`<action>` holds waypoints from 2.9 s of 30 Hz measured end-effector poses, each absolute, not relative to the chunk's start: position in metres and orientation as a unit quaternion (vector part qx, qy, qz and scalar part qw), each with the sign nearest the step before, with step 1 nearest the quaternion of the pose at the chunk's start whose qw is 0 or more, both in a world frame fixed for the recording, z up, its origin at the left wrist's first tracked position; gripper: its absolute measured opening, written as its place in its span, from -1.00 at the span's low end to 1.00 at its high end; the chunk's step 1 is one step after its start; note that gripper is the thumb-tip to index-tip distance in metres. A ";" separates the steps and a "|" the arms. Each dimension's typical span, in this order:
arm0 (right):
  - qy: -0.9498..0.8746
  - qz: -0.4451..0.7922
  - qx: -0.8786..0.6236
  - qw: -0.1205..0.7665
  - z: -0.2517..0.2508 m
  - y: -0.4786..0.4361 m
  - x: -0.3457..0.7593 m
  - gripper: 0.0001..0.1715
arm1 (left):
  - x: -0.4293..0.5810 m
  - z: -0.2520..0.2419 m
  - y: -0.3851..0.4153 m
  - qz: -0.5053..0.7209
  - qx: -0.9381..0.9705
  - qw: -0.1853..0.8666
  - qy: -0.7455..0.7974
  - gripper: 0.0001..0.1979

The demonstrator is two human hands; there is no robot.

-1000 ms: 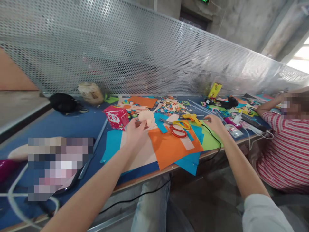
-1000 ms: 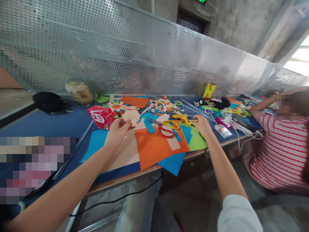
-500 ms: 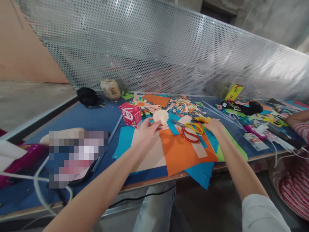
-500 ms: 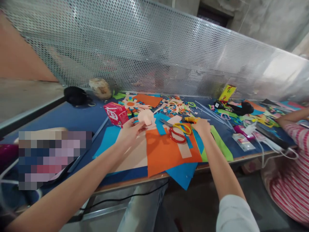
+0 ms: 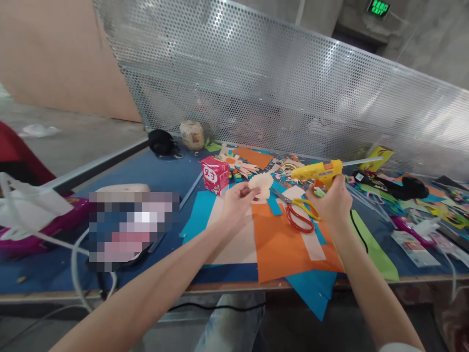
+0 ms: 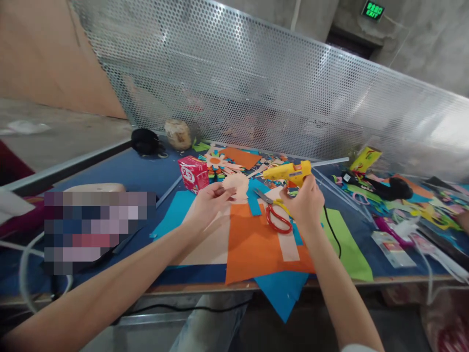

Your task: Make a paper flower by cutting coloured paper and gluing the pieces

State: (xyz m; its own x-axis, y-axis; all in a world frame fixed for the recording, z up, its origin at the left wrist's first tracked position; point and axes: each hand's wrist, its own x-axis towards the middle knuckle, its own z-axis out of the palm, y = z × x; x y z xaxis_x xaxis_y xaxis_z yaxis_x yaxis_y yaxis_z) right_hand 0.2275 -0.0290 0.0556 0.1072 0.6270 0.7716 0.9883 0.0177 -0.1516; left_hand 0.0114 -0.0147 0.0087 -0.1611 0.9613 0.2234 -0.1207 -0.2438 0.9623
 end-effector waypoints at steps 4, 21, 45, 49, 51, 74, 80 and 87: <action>-0.657 -0.250 -0.612 0.362 0.042 -0.023 0.213 -0.54 | 0.011 0.010 -0.014 0.647 0.450 0.438 0.433 -0.71; -0.693 -0.265 -0.589 0.321 0.023 -0.033 0.222 -0.56 | 0.015 0.018 -0.022 0.642 0.436 0.479 0.411 -0.69; -0.688 -0.287 -0.598 0.295 0.024 -0.032 0.224 -0.66 | 0.016 0.013 -0.014 0.658 0.420 0.502 0.373 -0.78; -0.691 -0.284 -0.596 0.294 0.024 -0.032 0.225 -0.70 | 0.016 0.011 -0.013 0.663 0.414 0.495 0.378 -0.81; -0.692 -0.293 -0.597 0.282 0.024 -0.033 0.227 -0.71 | 0.016 0.011 -0.012 0.665 0.415 0.496 0.373 -0.81; -0.593 -0.124 -0.717 0.345 0.027 0.006 0.261 -0.43 | 0.011 0.014 -0.016 0.637 0.337 0.603 0.342 -0.79; -0.480 0.018 -0.860 0.170 0.020 0.019 0.300 -0.41 | 0.013 0.016 -0.019 0.591 0.320 0.668 0.320 -0.78; -0.763 -0.172 -0.565 0.264 0.047 -0.012 0.238 -0.39 | 0.010 0.019 -0.025 0.555 0.324 0.706 0.296 -0.82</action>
